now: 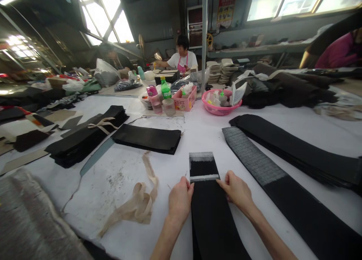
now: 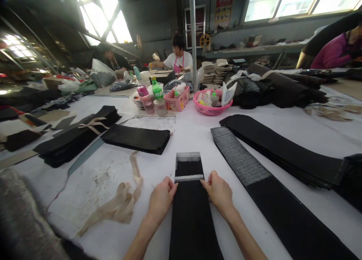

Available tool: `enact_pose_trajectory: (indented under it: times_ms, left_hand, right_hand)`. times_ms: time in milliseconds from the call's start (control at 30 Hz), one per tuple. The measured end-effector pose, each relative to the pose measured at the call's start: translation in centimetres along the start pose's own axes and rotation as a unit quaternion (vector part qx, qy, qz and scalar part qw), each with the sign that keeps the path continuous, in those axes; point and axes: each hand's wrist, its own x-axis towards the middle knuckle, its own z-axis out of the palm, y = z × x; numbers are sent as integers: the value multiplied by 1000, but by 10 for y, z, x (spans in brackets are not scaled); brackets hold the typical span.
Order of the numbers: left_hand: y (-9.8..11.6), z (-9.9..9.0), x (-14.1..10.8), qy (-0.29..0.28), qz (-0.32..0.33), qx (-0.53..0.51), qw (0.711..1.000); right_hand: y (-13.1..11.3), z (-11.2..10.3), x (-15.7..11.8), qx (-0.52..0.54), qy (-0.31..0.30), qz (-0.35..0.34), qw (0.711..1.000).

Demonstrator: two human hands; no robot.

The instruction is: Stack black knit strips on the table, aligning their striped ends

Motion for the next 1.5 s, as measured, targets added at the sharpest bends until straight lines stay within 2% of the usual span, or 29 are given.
enact_pose_trajectory:
  times_ms: [100,200,267,333,400,500,600,867,1133,1267,1500]
  left_hand:
    - [7,-4,-5,21,8,67,997]
    - [10,-3,-9,60,91,119,987]
    - [10,-1,-11,68,151,144,976]
    - [8,0,-11,60,185,157,968]
    - [6,-2,-9,50,207,163,963]
    - [5,-8,-7,41,230,175,956]
    - [6,-12,-3,37,243,175,953]
    - [11,-9,23,41,211,93,972]
    - [12,-12,29,9,301,145,942]
    - [16,-13,29,-1,307,142,941]
    - [20,-16,28,-16,314,163,935]
  right_hand:
    - [2,-5,1,36,-27,-12,999]
    - [4,-14,4,42,-71,-23,996]
    - [3,-22,4,-3,-40,-51,998]
    - [-2,-27,4,-46,19,-111,993]
    - [-12,-28,4,-56,47,-190,979]
    - [-30,-24,5,-68,36,-285,956]
    - [-42,-19,11,-107,12,-326,939]
    - [-46,-17,34,-115,-48,-358,925]
    - [-38,-17,39,-56,-79,-370,924]
    - [-31,-16,43,11,-88,-359,929]
    - [-23,-9,46,22,-75,-396,915]
